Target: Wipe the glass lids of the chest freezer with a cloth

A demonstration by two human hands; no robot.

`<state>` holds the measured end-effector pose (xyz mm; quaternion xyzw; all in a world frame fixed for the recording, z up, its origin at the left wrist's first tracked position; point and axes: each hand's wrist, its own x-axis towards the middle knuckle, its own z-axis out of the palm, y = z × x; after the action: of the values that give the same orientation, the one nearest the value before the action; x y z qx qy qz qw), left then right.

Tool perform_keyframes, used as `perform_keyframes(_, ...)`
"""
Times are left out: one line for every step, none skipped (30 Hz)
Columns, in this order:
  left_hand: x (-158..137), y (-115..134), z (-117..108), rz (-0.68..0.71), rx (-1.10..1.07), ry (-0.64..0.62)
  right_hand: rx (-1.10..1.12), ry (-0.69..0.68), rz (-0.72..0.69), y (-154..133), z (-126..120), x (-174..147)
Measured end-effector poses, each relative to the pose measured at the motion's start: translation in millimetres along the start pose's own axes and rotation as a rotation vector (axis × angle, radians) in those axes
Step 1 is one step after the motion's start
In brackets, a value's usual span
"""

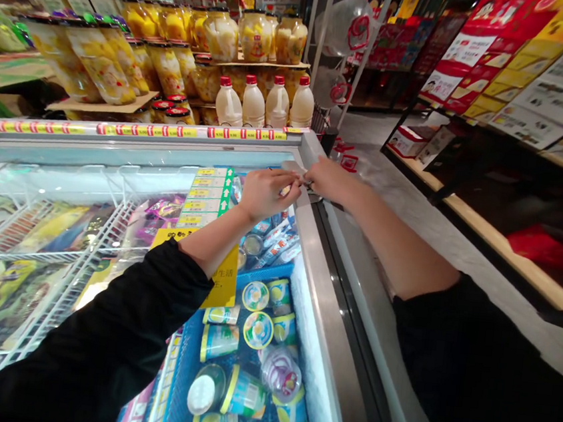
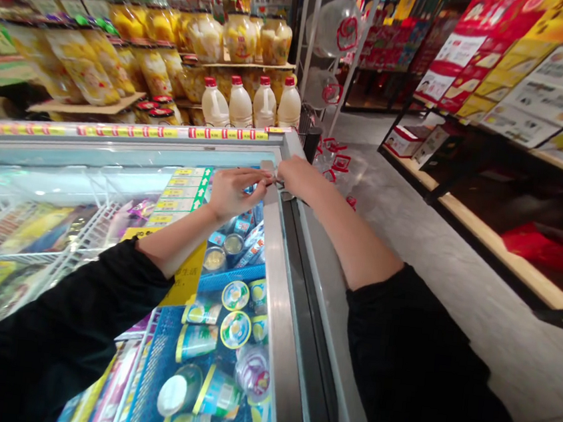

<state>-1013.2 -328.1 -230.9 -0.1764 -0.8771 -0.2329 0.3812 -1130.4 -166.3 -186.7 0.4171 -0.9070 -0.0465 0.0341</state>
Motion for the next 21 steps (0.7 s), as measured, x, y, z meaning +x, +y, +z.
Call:
perform_keyframes(0,0,0,0.000,0.003,-0.002,-0.007,0.003,-0.016,1,2,-3)
perform_keyframes(0,-1,0,0.003,0.003,-0.006,-0.015,0.016,-0.027,1,3,-6)
perform_keyframes(1,-1,0,0.008,0.002,-0.013,-0.022,0.036,-0.030,0,3,-8)
perform_keyframes(1,0,0,0.018,0.002,-0.021,-0.025,0.056,-0.023,-2,3,-8)
perform_keyframes(1,0,-1,0.034,0.001,-0.026,-0.023,0.070,-0.014,-4,3,-8)
perform_keyframes(0,0,-2,0.056,0.000,-0.030,-0.019,0.076,-0.006,-6,3,-7)
perform_keyframes(0,1,-3,0.081,0.000,-0.033,-0.012,0.076,0.001,-7,2,-7)
perform_keyframes(0,2,-4,0.107,-0.003,-0.037,-0.006,0.072,0.008,-8,2,-7)
perform_keyframes(-1,2,-5,0.130,-0.007,-0.044,-0.003,0.066,0.009,-8,2,-8)
perform_keyframes(-2,2,-6,0.150,-0.010,-0.051,-0.003,0.062,0.000,-7,2,-9)
perform_keyframes(-2,3,-6,0.162,-0.012,-0.057,-0.003,0.057,-0.019,-6,3,-12)
perform_keyframes(-3,3,-6,0.170,-0.011,-0.063,-0.002,0.051,-0.043,-4,4,-16)
perform_keyframes(-3,2,-6,0.172,-0.008,-0.065,0.002,0.046,-0.068,-3,5,-20)
perform_keyframes(-4,2,-5,0.168,-0.004,-0.067,0.012,0.045,-0.088,-2,7,-24)
perform_keyframes(-4,1,-4,0.162,0.001,-0.064,0.025,0.049,-0.095,-1,8,-28)
perform_keyframes(-4,1,-4,0.155,0.008,-0.057,0.038,0.058,-0.087,-1,9,-30)
perform_keyframes(-4,0,-2,0.149,0.015,-0.049,0.049,0.067,-0.068,-2,10,-31)
perform_keyframes(-3,0,-1,0.143,0.023,-0.041,0.056,0.073,-0.039,-4,10,-31)
perform_keyframes(-3,0,0,0.137,0.030,-0.038,0.061,0.076,-0.003,-7,9,-30)
perform_keyframes(-3,0,0,0.128,0.036,-0.042,0.064,0.076,0.034,-10,8,-29)
perform_keyframes(-3,1,0,0.114,0.041,-0.054,0.066,0.073,0.068,-13,6,-28)
